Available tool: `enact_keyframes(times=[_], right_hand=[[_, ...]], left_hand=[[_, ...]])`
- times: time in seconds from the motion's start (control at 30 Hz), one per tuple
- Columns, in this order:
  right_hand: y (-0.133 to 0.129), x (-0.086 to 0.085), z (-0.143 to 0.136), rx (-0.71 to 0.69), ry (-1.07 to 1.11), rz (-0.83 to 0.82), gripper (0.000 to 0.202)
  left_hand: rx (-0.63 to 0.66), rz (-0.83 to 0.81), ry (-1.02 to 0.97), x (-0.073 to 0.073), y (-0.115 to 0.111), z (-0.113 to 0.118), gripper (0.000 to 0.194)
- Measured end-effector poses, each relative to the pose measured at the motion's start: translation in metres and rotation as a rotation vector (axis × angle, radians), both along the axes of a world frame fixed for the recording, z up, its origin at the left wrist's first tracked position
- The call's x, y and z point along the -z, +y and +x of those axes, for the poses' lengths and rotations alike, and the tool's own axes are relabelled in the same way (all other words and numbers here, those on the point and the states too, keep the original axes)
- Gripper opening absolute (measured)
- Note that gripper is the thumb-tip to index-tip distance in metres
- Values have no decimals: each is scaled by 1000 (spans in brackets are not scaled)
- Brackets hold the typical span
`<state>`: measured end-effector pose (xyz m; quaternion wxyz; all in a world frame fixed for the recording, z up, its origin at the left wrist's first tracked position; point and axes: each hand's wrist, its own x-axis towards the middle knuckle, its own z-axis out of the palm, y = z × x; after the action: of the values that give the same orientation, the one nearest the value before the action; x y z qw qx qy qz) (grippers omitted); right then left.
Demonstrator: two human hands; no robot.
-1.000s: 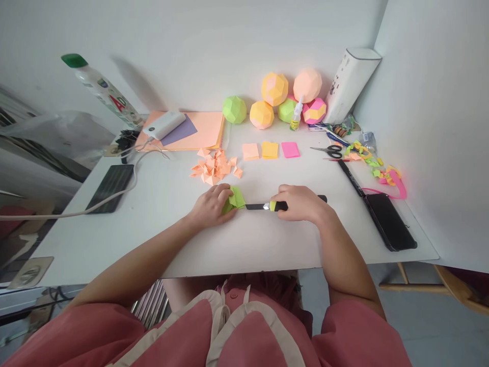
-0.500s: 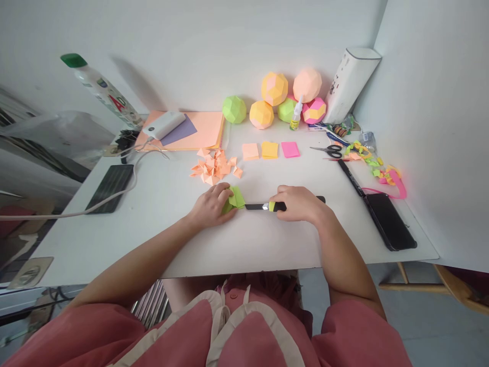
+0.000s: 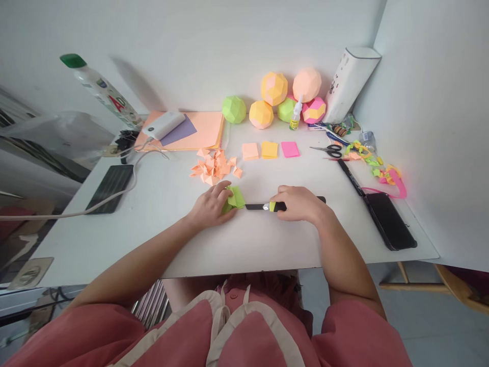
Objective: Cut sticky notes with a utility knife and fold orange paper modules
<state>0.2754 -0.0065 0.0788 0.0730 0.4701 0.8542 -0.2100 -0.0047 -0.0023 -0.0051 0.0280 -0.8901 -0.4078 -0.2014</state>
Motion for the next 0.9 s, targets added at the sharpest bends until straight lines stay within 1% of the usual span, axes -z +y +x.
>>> enact_keyframes(times=[0.33,0.5,0.73,0.9], right_hand=[[0,1,2,-6,15,6,42],[1,2,2,-10,23,10,41],[0,-1,1,3,14,-10,41],[-1,0,0,-9,19,12,41]], left_hand=[[14,24,-21,1,0,-1,32],[5,6,-18,1,0,-1,32],[26,28,-12,0,0,0,29],[28,28,-16,0,0,0,29]])
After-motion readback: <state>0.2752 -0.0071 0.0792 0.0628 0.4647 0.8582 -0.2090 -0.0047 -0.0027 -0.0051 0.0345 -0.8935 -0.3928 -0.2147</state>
